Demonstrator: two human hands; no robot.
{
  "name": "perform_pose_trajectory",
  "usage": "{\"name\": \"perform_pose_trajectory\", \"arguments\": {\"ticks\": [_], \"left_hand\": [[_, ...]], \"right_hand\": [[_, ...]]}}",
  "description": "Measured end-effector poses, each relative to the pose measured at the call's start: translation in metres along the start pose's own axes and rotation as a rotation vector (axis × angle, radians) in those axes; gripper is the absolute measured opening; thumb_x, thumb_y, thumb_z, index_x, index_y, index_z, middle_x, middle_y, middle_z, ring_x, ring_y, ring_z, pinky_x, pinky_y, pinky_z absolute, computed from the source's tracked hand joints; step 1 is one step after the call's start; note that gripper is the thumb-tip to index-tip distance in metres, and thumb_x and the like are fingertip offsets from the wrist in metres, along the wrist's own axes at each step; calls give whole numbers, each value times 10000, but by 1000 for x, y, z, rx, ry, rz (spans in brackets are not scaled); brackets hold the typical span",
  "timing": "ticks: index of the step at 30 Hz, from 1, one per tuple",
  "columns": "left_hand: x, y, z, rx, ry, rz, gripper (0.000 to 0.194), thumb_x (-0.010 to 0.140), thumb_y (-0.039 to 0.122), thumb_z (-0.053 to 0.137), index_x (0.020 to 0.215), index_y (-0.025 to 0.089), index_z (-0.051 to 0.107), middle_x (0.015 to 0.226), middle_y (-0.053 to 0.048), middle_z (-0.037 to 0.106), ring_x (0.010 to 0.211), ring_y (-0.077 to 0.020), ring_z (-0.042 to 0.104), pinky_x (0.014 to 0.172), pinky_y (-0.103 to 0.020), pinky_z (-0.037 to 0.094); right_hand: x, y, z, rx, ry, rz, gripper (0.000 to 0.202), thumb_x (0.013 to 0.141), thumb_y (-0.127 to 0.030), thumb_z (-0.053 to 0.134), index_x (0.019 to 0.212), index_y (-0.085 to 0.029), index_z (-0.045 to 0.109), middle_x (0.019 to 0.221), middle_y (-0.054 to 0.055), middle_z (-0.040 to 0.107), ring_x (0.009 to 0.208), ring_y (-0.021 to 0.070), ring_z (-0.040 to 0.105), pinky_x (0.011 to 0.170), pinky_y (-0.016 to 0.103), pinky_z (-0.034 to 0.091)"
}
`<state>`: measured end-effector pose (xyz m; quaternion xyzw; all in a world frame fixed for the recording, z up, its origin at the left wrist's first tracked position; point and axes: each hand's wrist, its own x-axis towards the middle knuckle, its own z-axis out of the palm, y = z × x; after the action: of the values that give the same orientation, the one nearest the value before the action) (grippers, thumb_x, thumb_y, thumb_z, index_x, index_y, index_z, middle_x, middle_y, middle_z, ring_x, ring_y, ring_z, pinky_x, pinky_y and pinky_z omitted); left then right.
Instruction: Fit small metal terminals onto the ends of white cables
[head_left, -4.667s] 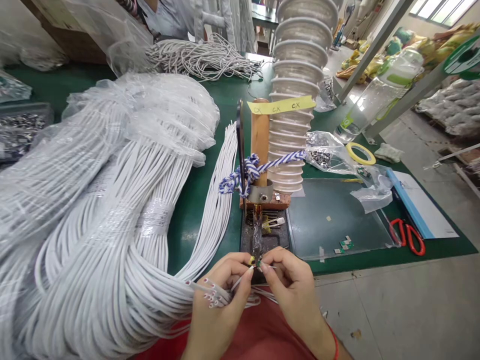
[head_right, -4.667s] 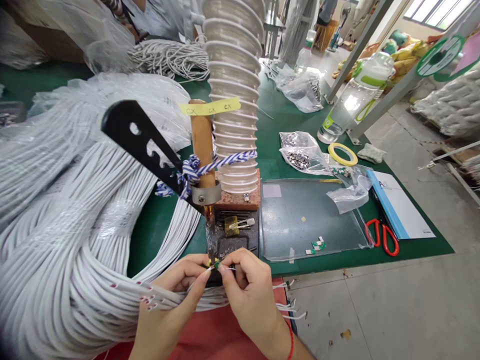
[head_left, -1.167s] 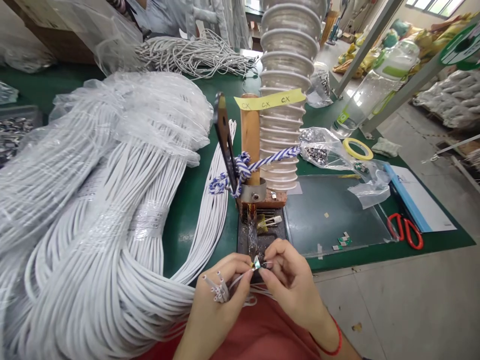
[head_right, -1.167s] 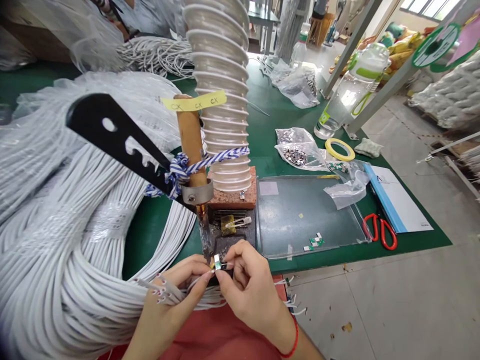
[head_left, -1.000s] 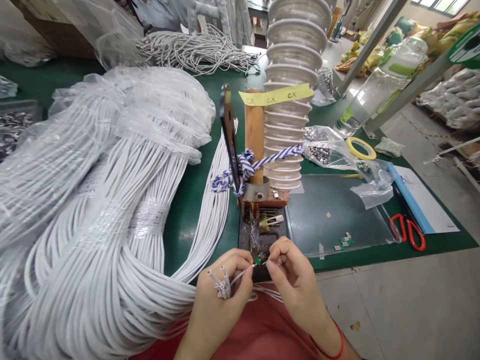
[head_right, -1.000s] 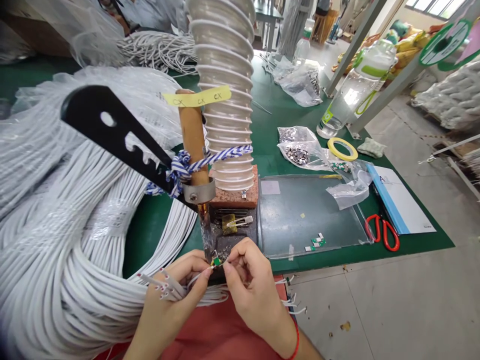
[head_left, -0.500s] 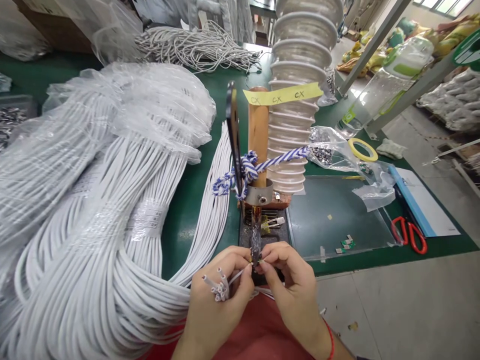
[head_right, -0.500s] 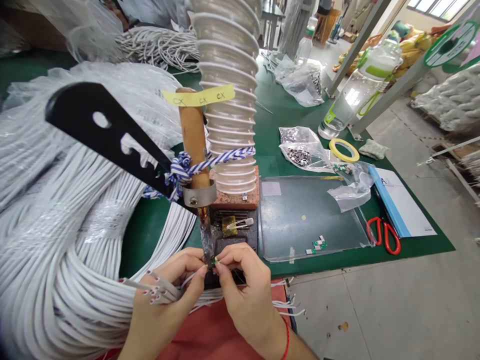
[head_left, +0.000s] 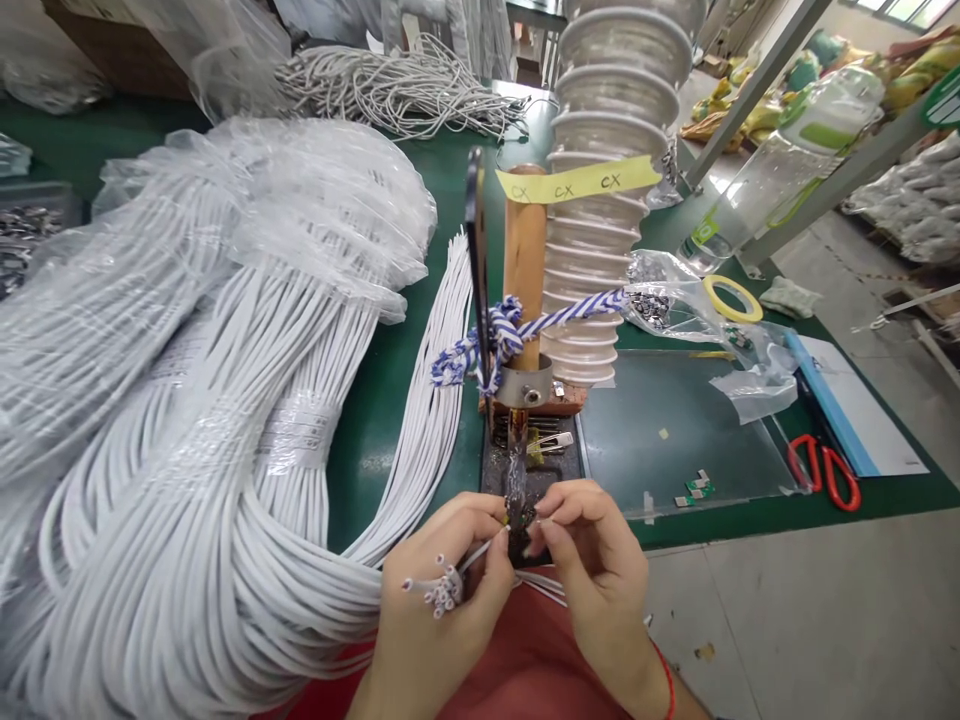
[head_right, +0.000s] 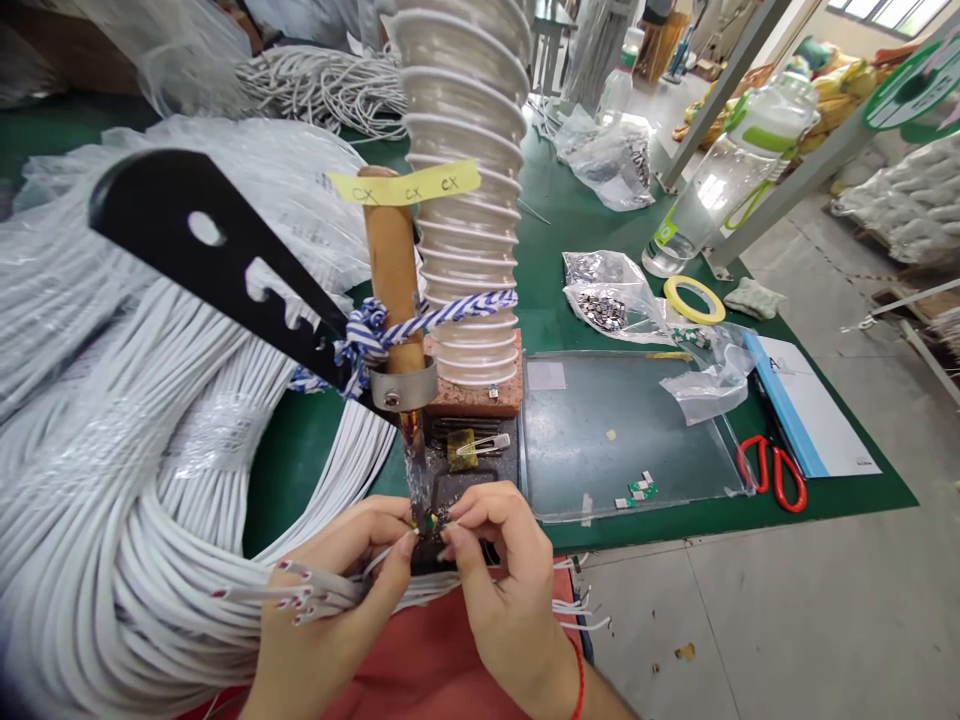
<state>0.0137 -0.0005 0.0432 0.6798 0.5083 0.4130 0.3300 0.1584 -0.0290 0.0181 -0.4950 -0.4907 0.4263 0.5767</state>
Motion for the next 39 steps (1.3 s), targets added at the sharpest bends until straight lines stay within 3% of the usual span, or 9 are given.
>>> {"name": "perform_pose_trajectory", "arguments": {"ticks": [5, 12, 19, 25, 29, 34, 36, 39], "left_hand": [[-10, -10, -1, -1, -1, -33, 227, 856, 89, 549, 669, 206, 602, 792, -4, 711, 667, -124, 671, 624, -189, 507], [-27, -20, 0, -61, -22, -43, 228, 876, 87, 545, 692, 209, 602, 803, 16, 691, 673, -104, 665, 622, -153, 488], [-54, -17, 0, -221, -327, -83, 185, 934, 135, 545, 844, 213, 687, 883, -26, 738, 780, -153, 702, 725, -174, 524], [-78, -19, 8, -393, -474, -219, 293, 972, 332, 538, 794, 216, 741, 757, -35, 740, 525, -141, 617, 606, -212, 525], [-87, -17, 13, -494, -448, -336, 312, 969, 428, 550, 910, 242, 794, 612, -16, 728, 497, -158, 648, 607, -223, 553], [-88, -14, 21, -453, -271, -356, 240, 945, 408, 603, 950, 299, 817, 987, -44, 811, 830, -206, 768, 757, -217, 595], [-87, -9, 25, -434, -284, -309, 239, 941, 412, 607, 947, 302, 819, 1041, -43, 804, 937, -218, 756, 801, -215, 589], [-86, 4, 28, -430, -392, -234, 259, 963, 405, 571, 927, 287, 799, 948, -32, 808, 872, -200, 752, 791, -205, 572]], "right_hand": [[-7, 0, -11, -116, 33, 11, 169, 950, -94, 554, 943, -263, 546, 775, -46, 474, 603, 113, 428, 554, 199, 394], [-13, -10, -18, -298, -219, 69, 146, 888, -97, 615, 939, -232, 600, 751, -50, 433, 589, 112, 411, 525, 212, 337], [-21, -18, -31, -310, -365, 59, 53, 912, -154, 632, 882, -193, 613, 838, 5, 531, 731, 150, 516, 636, 233, 410], [-31, -23, -48, -170, -485, 83, 141, 930, -195, 656, 800, -191, 601, 761, -16, 499, 648, 125, 462, 567, 220, 364], [-37, -24, -62, -116, -456, 47, 132, 932, -215, 658, 806, -191, 626, 758, -8, 520, 653, 131, 449, 570, 238, 344], [-45, -20, -84, -19, -279, 195, 165, 886, -251, 703, 749, -187, 635, 724, -18, 479, 606, 126, 382, 522, 251, 266], [-48, -19, -87, 118, -210, 286, 240, 844, -302, 748, 686, -180, 614, 683, -28, 458, 597, 124, 372, 528, 254, 256], [-52, -18, -85, 355, -153, 393, 346, 744, -363, 820, 598, -172, 572, 619, -47, 427, 549, 106, 325, 509, 247, 236]]}}
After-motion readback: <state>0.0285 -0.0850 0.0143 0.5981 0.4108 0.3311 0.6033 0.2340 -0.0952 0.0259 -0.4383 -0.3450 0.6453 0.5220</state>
